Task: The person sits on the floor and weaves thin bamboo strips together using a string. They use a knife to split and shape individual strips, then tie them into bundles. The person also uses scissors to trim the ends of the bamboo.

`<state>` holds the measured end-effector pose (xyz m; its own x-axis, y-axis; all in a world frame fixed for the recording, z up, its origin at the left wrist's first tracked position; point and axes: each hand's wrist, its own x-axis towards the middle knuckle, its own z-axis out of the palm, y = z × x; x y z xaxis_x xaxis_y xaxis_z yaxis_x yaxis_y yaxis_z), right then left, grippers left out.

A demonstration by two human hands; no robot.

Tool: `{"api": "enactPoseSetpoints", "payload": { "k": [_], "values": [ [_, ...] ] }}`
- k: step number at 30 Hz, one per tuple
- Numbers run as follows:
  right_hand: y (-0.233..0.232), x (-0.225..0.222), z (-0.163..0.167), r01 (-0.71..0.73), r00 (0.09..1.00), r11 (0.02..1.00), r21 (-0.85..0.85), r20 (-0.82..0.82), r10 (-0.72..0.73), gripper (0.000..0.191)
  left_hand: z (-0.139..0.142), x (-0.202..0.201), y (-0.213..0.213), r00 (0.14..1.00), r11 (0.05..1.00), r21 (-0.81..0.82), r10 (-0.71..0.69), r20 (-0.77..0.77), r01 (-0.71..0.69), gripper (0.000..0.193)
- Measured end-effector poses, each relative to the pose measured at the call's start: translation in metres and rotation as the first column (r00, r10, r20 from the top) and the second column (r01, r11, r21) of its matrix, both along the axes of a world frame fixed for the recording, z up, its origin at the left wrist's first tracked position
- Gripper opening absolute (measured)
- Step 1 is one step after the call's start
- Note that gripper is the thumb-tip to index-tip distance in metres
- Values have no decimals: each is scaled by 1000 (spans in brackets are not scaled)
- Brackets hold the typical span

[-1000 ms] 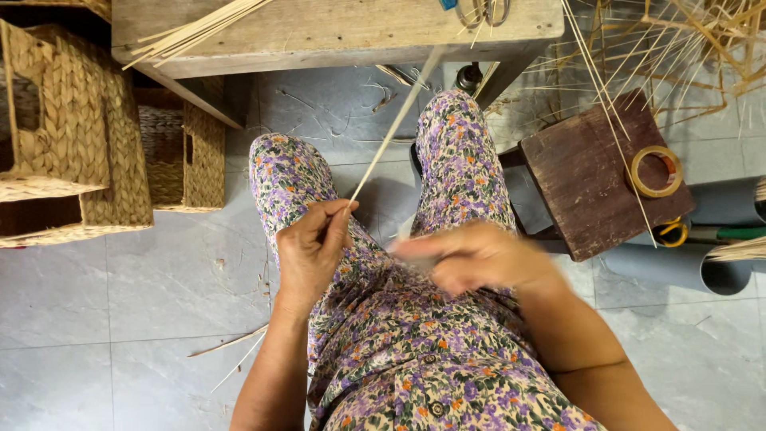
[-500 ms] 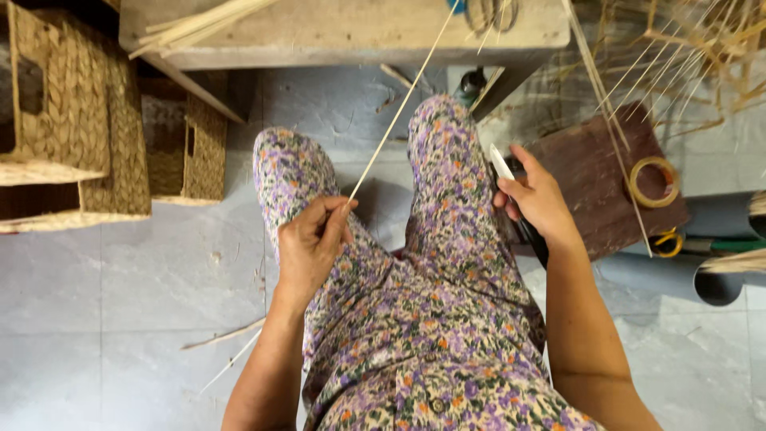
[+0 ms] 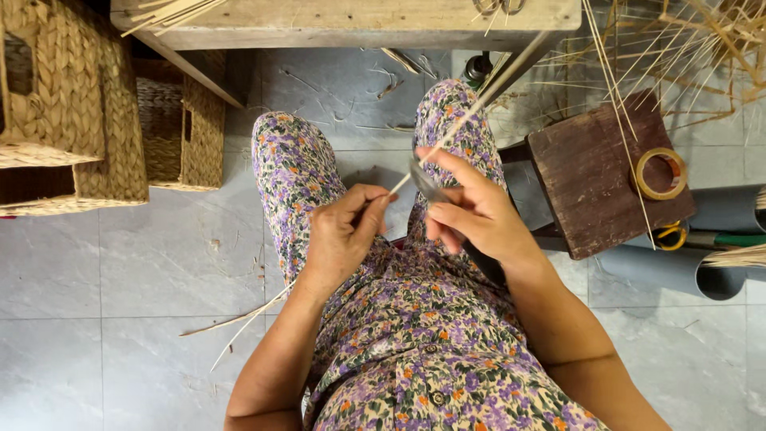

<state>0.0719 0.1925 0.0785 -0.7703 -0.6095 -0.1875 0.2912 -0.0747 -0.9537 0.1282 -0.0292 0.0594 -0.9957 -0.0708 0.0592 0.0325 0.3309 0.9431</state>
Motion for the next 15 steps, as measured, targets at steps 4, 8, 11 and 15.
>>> {"api": "enactPoseSetpoints", "payload": {
  "k": [4,8,11,15],
  "values": [
    [-10,-2,-6,6,986,999,54,-167,3,43,7,1,2,997,997,49,-56,-52,58,10],
    [-10,2,-10,25,992,999,42,-122,-19,39,9,1,3,998,991,121,-59,-35,63,10],
    [-8,2,-8,55,988,998,16,-148,-52,38,10,2,1,998,989,134,-65,4,64,11],
    [-1,-5,-2,148,976,989,-29,-156,-151,28,13,7,-8,997,994,82,-78,7,77,11]
  ]
}}
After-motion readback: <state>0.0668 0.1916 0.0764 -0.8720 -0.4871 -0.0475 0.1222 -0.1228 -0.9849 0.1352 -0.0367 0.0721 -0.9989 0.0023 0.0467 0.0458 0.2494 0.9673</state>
